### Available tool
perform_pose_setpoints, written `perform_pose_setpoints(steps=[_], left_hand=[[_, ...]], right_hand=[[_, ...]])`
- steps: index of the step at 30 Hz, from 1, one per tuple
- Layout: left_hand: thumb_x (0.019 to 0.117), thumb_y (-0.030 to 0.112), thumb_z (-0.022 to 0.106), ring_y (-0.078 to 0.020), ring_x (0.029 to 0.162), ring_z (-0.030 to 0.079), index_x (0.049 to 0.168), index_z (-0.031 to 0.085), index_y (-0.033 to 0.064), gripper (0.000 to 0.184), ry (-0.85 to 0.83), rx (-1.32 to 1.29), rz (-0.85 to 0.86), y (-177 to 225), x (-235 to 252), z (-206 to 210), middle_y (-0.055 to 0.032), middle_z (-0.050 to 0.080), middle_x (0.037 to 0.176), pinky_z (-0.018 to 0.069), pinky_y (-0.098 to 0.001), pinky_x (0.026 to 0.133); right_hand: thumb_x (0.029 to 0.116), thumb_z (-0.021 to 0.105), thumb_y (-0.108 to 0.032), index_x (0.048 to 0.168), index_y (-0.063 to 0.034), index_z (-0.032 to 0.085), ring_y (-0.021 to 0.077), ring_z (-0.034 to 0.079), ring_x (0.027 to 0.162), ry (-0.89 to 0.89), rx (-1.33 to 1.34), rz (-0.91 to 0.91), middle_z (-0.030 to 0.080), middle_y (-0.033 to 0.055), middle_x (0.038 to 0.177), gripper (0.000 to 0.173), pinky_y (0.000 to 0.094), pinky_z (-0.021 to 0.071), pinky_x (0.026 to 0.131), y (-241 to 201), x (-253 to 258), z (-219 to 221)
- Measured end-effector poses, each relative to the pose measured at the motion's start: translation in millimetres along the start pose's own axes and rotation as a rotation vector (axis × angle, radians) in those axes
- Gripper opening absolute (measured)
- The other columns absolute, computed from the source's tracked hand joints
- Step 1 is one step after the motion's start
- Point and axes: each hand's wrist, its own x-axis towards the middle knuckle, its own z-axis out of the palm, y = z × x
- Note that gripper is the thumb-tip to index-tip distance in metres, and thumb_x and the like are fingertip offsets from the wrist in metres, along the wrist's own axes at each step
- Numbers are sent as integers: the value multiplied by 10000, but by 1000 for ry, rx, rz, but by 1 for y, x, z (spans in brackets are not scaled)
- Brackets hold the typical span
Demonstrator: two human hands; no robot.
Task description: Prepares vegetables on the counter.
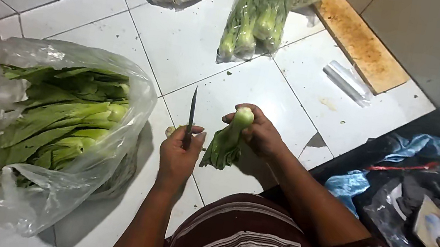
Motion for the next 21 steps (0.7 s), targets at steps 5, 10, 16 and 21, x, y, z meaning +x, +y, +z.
perform_pose_setpoints(steps=[5, 10, 16, 21], left_hand=[[846, 251, 852, -61, 604, 551, 1297, 658, 98, 514, 9, -70, 148, 21, -5, 1, -11, 715, 1097, 476, -219, 511], [859, 179, 840, -76, 694, 602, 1261, 696, 86, 437, 7, -53, 270, 19, -9, 2, -13, 696, 1041, 539, -233, 583], [864, 219, 838, -74, 631, 563, 1189, 718, 96, 368, -63, -50, 216, 20, -6, -11, 9, 673, 923, 502, -224, 536], [910, 248, 789, -78, 623, 573, 1153, 715, 109, 290, -165, -17, 194, 24, 1, -20, 8, 674, 902, 511, -232, 533]], right_hand=[[814, 682, 82, 1371, -48, 506, 286, 667, 1119, -102, -207, -140, 647, 186, 1269, 598, 445, 578, 954, -16, -4, 32], [777, 826, -15, 1330, -30, 583, 201, 694, 1063, -102, -556, -261, 681, 105, 1208, 604, 391, 610, 941, -22, -7, 52], [811, 798, -10, 1368, -33, 572, 198, 693, 1082, -212, -552, -177, 693, 96, 1232, 602, 386, 606, 953, -21, -9, 52], [893, 729, -35, 1372, 7, 520, 216, 697, 1047, -310, -380, -50, 674, 146, 1233, 525, 384, 610, 915, -31, -9, 46]])
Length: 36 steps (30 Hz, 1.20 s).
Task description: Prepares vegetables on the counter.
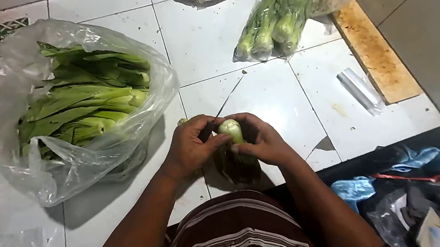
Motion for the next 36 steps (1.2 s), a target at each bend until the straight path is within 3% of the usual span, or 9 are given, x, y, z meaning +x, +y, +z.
perform_pose_setpoints(steps=[3, 6, 8, 11, 16, 20, 29, 32, 36], left_hand=[[995, 199, 684, -100, 622, 626, 1248, 694, 105, 270, -47, -229, -123, 1, 2, -6, -46, 717, 936, 552, -227, 535], [1077, 250, 530, -43, 530, 528, 1223, 687, 118, 252, -32, -585, -261, -8, 0, -6, -48, 663, 821, 448, -167, 450], [1108, 271, 435, -49, 723, 661, 1216, 669, 129, 294, -41, -735, -289, -20, 0, -5, -19, 698, 905, 583, -223, 650], [1123, 256, 352, -106, 946, 716, 1243, 661, 116, 360, -16, -894, -309, -40, -1, 1, -35, 734, 1054, 614, -308, 849], [1104, 193, 305, -111, 1009, 706, 1260, 641, 84, 386, 44, -889, -416, -63, 5, 7, -50, 734, 1100, 592, -297, 905], [1120, 222, 319, -81, 1041, 679, 1342, 599, 75, 386, 87, -684, -470, -73, 7, 10, -38, 708, 1151, 575, -284, 929], [1119, 199, 358, 48, 910, 663, 1199, 633, 122, 297, 220, -515, -570, -61, 8, 17, 85, 705, 987, 567, -158, 828], [1115, 238, 381, -13, 886, 681, 1185, 637, 109, 295, 251, -526, -637, -62, 11, 18, 37, 712, 969, 585, -214, 802], [1112, 288, 416, -68, 864, 702, 1208, 630, 90, 307, 311, -587, -703, -58, 16, 23, -11, 720, 955, 603, -259, 778]], right_hand=[[1021, 564, -227, 1319, -50, 611, 125, 686, 928, -10, 237, 147, 699, 78, 1127, 350, 298, 600, 791, -5, -5, -8], [1071, 467, -335, 1338, -54, 631, 148, 730, 887, -26, 459, 216, 735, 115, 1145, 421, 305, 623, 725, -12, -5, -10], [1085, 434, -296, 1361, -25, 608, 180, 741, 896, -44, 523, 222, 727, 140, 1169, 424, 334, 639, 707, -15, -4, -6], [1075, 420, -173, 1380, -7, 580, 224, 750, 935, -40, 546, 226, 704, 169, 1230, 383, 366, 651, 714, -18, -2, 1], [1054, 473, -86, 1386, 22, 562, 283, 737, 1007, -15, 536, 238, 679, 203, 1268, 360, 407, 648, 799, -14, 4, 3], [1054, 490, -78, 1376, 14, 566, 248, 735, 987, 83, 494, 303, 698, 178, 1222, 344, 384, 640, 805, -8, 9, 1], [1013, 625, -89, 1357, -12, 586, 188, 714, 931, 171, 447, 409, 706, 138, 1138, 355, 345, 617, 812, 7, 19, 1], [1014, 625, -95, 1353, 2, 588, 194, 708, 938, 179, 433, 409, 707, 148, 1129, 355, 359, 610, 835, 17, 22, 1], [1018, 615, -122, 1386, -21, 562, 156, 678, 844, 187, 372, 438, 702, 125, 1084, 386, 310, 586, 734, 21, 24, 2]])
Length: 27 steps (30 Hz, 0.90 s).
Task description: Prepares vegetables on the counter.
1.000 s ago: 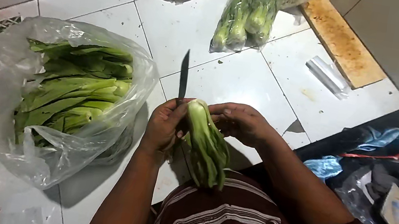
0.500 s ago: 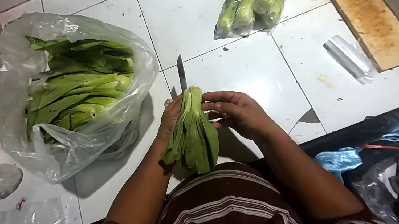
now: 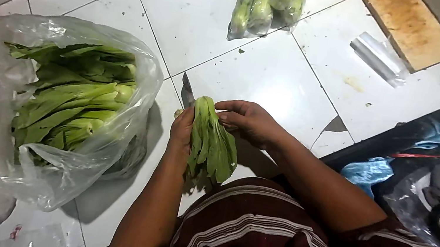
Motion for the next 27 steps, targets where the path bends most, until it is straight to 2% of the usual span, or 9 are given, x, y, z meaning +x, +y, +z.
perform_pose_setpoints(steps=[5, 8, 10, 11, 12, 16, 20, 23, 27], left_hand=[[1101, 300, 453, -113, 913, 703, 1245, 605, 99, 291, -49, -70, 18, -3, 1, -2, -35, 712, 1002, 608, -319, 814], [1096, 331, 470, -136, 924, 702, 1268, 624, 136, 302, -248, -91, 116, -4, 0, -9, -41, 710, 1042, 614, -353, 814], [1088, 305, 502, -85, 734, 649, 1272, 659, 149, 287, -289, 34, 190, 4, -8, -7, -43, 700, 971, 568, -242, 624], [1076, 289, 534, -59, 600, 573, 1265, 666, 161, 263, -294, 100, 227, 9, -13, -5, -43, 674, 904, 488, -186, 496], [1057, 254, 579, -63, 555, 542, 1265, 664, 147, 249, -321, 141, 269, 13, -16, -3, -57, 666, 899, 458, -178, 453], [979, 162, 700, -127, 814, 681, 1254, 683, 99, 282, -341, 422, 511, 29, -24, 1, -48, 725, 1048, 595, -276, 718], [937, 184, 757, -114, 700, 639, 1240, 685, 125, 317, -331, 535, 589, 31, -30, -1, -31, 709, 994, 567, -254, 609], [951, 219, 742, -99, 684, 622, 1209, 692, 116, 283, -335, 606, 627, 30, -30, -2, -17, 687, 955, 556, -249, 598], [974, 212, 707, -90, 730, 657, 1138, 675, 82, 212, -363, 791, 672, 41, -35, -1, -20, 696, 938, 587, -273, 645]], right_hand=[[1022, 624, -168, 1364, -44, 589, 129, 629, 747, 33, -37, 26, 686, 102, 1014, 366, 278, 540, 635, 1, 1, 1], [1025, 636, -227, 1381, -57, 584, 176, 689, 874, 61, -95, -6, 710, 120, 1083, 398, 347, 597, 762, 3, 2, 0], [1010, 659, -241, 1371, -68, 603, 183, 694, 902, 65, -140, -81, 723, 113, 1096, 404, 358, 590, 791, 6, 0, 2], [988, 682, -219, 1353, -61, 608, 189, 702, 927, 57, -168, -132, 721, 116, 1114, 405, 367, 597, 825, 7, -1, 3], [976, 702, -187, 1357, -47, 598, 199, 697, 1006, 24, -192, -168, 703, 124, 1167, 420, 387, 595, 903, 7, 1, 1], [969, 698, -132, 1397, -29, 569, 211, 686, 1090, -40, -241, -327, 681, 137, 1254, 458, 396, 588, 959, 11, 0, 0], [871, 762, -9, 1425, -46, 512, 235, 687, 1082, -109, -189, -330, 662, 142, 1286, 609, 406, 598, 942, 11, -10, 0], [898, 737, -14, 1324, -23, 540, 221, 704, 958, -73, -223, -326, 688, 149, 1133, 470, 384, 620, 846, 18, -12, -3], [939, 613, -48, 1291, -15, 580, 177, 692, 914, -77, -332, -375, 696, 126, 1084, 355, 346, 606, 802, 15, -13, -8]])
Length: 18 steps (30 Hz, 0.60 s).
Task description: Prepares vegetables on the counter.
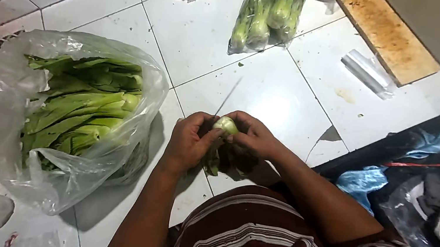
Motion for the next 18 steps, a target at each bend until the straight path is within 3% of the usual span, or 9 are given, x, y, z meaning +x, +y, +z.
perform_pose_setpoints(steps=[5, 7, 9, 11, 12, 14, 16, 18], left_hand=[[999, 235, 662, -76, 752, 624, 1077, 705, 89, 171, -202, 262, 83, 14, 3, -18, -1, 671, 916, 562, -273, 686], [1008, 253, 644, -76, 758, 622, 1103, 712, 97, 195, -231, 259, 94, 10, 2, -29, 2, 676, 932, 559, -275, 688], [989, 280, 673, -99, 786, 637, 1203, 713, 104, 279, -158, 272, 57, 5, 1, -40, -24, 693, 1046, 566, -303, 695], [977, 291, 705, -138, 806, 645, 1358, 648, 117, 423, -72, 282, -35, 3, -1, -46, -69, 660, 1225, 574, -341, 693], [984, 279, 694, -125, 752, 628, 1361, 643, 124, 411, -13, 270, -60, 2, -2, -45, -64, 657, 1193, 563, -314, 642], [1007, 261, 652, -107, 666, 580, 1275, 683, 116, 306, 101, 186, -84, 3, -3, -36, -39, 668, 1002, 513, -278, 575], [1011, 259, 653, -94, 578, 551, 1207, 706, 134, 238, 162, 65, -131, 8, -4, -23, -16, 668, 865, 483, -261, 499], [1008, 239, 664, -77, 572, 562, 1238, 707, 152, 250, 157, -87, -165, 10, -3, -8, -3, 697, 873, 485, -235, 496]], right_hand=[[949, 518, -120, 1169, -32, 684, 97, 658, 811, -187, -165, 17, 710, 57, 966, 290, 295, 570, 720, -15, 4, -30], [981, 468, -306, 1169, -39, 676, 91, 650, 759, -246, 14, 83, 704, 49, 932, 387, 276, 562, 657, -12, 1, -41], [941, 581, -522, 1234, -60, 630, 116, 678, 765, -223, 223, 158, 707, 57, 952, 550, 284, 591, 659, -11, -6, -47], [877, 701, -492, 1332, -64, 537, 160, 689, 794, -135, 312, 190, 700, 91, 1004, 646, 315, 606, 690, -13, -12, -47], [871, 730, -465, 1324, -68, 517, 183, 698, 800, -95, 347, 186, 698, 107, 1027, 639, 337, 615, 692, -13, -14, -44], [893, 740, -459, 1306, -71, 536, 212, 715, 874, -60, 410, 161, 695, 120, 1098, 602, 390, 631, 774, -7, -13, -41], [920, 723, -436, 1304, -66, 601, 161, 705, 904, -28, 417, 121, 713, 91, 1085, 547, 351, 617, 811, 1, -11, -37], [959, 685, -362, 1323, -69, 618, 132, 704, 875, 1, 423, 95, 717, 88, 1078, 473, 324, 620, 779, 3, -11, -29]])
